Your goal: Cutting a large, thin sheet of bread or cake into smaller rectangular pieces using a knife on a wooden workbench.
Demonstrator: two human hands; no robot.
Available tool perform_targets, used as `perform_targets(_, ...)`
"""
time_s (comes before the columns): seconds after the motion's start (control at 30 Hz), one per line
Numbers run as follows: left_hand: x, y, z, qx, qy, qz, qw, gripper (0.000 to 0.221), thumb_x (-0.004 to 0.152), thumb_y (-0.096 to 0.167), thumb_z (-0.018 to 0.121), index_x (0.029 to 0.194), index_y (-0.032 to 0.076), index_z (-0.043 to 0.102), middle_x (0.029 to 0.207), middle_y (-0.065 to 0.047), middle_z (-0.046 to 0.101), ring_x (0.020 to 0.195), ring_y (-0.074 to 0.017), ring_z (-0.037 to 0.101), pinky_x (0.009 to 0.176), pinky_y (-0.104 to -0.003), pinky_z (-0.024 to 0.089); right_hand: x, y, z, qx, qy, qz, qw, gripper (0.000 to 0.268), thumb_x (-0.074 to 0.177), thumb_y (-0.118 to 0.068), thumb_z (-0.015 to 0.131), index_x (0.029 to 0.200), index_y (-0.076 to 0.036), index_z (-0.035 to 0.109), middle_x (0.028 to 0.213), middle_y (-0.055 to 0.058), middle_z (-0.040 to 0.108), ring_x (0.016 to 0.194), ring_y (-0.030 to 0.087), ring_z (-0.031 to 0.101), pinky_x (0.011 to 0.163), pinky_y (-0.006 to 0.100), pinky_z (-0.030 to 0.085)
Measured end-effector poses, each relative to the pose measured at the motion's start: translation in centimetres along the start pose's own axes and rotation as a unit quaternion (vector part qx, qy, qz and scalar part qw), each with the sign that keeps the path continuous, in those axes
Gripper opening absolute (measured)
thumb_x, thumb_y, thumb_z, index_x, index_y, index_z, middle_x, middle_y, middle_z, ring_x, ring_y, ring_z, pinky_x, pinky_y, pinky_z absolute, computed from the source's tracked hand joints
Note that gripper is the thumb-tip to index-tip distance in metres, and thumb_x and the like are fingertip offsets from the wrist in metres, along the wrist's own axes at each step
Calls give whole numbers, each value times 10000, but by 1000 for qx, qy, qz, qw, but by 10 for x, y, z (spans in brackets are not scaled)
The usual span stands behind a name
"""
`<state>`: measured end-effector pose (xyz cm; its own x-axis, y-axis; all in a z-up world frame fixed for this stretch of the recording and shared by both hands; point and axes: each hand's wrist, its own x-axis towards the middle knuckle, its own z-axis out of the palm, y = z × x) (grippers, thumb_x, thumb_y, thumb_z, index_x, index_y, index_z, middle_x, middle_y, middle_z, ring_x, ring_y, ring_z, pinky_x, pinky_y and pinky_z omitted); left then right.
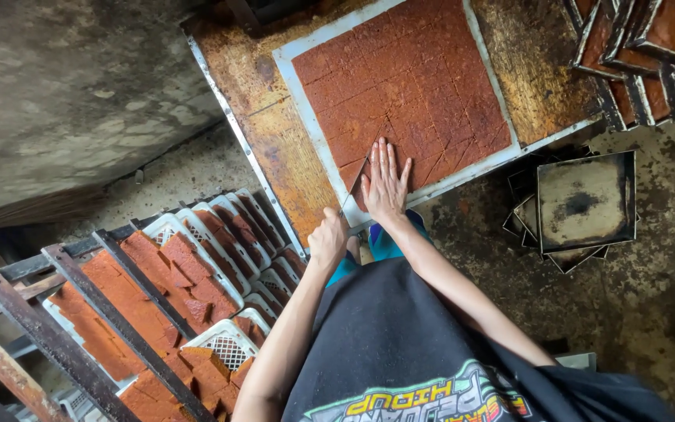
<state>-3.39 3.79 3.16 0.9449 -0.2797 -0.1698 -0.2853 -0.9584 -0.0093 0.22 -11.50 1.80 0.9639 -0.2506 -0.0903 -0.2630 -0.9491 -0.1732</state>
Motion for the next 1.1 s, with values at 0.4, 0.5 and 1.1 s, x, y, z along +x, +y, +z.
perform_targets(0.4,-85,-61,44,-55,-210,-48,975,75,974,141,348,986,146,421,728,-57,713,691,-326,768,634,-510,615,0,2,1,-1,8,-18,1000,686,1053,-347,408,1629,-54,177,1707,147,112,1575,282,116,1206,645,2)
perform_targets(0.5,-75,-50,49,33,-114,-22,993,102,954,146,387,973,165,485,686,65,693,609,-197,752,588,-400,619,-2,1,2,12,29,-24,999,641,1061,-337,366,1612,-36,237,1700,155,146,1564,298,161,1198,656,17)
perform_targets(1.1,-59,-75,2,-335,-204,-157,906,294,1052,387,412,1075,94,435,876,-285,706,917,-527,712,818,-654,558,-9,-6,16,135,3,-71,988,982,966,-765,282,1621,-42,176,1697,195,81,1564,358,39,1181,646,-109)
